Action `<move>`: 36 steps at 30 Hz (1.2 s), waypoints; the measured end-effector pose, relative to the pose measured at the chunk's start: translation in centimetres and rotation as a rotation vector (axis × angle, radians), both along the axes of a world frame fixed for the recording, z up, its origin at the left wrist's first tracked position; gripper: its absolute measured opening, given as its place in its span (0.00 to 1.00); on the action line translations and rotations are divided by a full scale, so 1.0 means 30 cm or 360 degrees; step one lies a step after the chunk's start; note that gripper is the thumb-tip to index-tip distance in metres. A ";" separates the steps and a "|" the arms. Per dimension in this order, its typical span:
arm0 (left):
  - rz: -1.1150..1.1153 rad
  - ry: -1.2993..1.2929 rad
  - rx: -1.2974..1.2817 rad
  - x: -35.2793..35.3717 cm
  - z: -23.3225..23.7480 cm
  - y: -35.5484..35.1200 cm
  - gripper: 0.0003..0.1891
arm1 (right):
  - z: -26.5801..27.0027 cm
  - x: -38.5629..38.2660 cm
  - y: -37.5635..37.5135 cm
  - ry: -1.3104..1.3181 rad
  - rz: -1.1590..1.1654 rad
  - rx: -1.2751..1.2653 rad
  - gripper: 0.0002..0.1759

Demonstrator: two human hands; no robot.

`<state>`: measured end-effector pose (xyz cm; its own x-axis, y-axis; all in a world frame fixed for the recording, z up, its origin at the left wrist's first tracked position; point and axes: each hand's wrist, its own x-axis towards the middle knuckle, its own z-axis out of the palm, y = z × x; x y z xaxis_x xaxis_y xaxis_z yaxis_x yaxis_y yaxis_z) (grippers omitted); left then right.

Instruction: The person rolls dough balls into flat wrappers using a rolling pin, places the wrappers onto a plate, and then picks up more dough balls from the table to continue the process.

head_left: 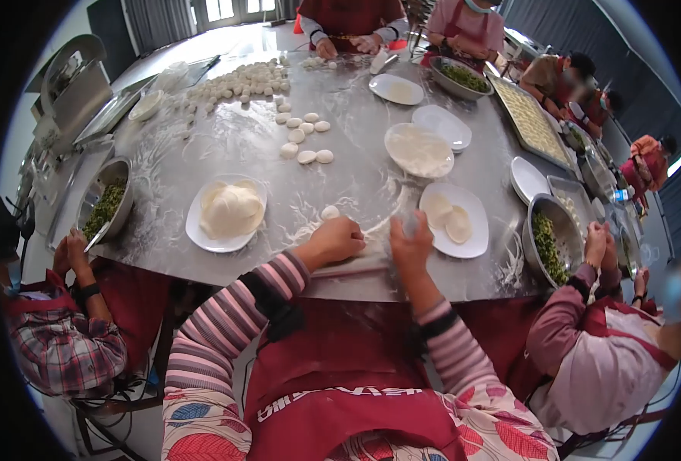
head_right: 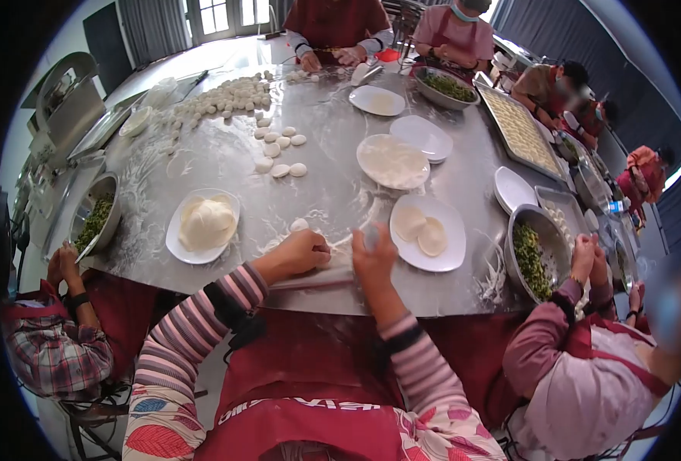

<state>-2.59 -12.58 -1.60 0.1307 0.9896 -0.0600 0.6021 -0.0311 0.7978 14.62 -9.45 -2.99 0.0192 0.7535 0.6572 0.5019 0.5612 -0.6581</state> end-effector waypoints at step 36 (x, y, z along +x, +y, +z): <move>-0.0375 0.0029 -0.0010 -0.059 0.026 0.041 0.05 | 0.053 0.088 -0.209 0.0176 0.0153 -0.0105 0.12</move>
<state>-4.36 -11.34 -0.83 0.3570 0.9314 -0.0709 0.5933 -0.1675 0.7874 17.27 -15.72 -1.42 0.0141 0.7968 0.6040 0.3705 0.5569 -0.7434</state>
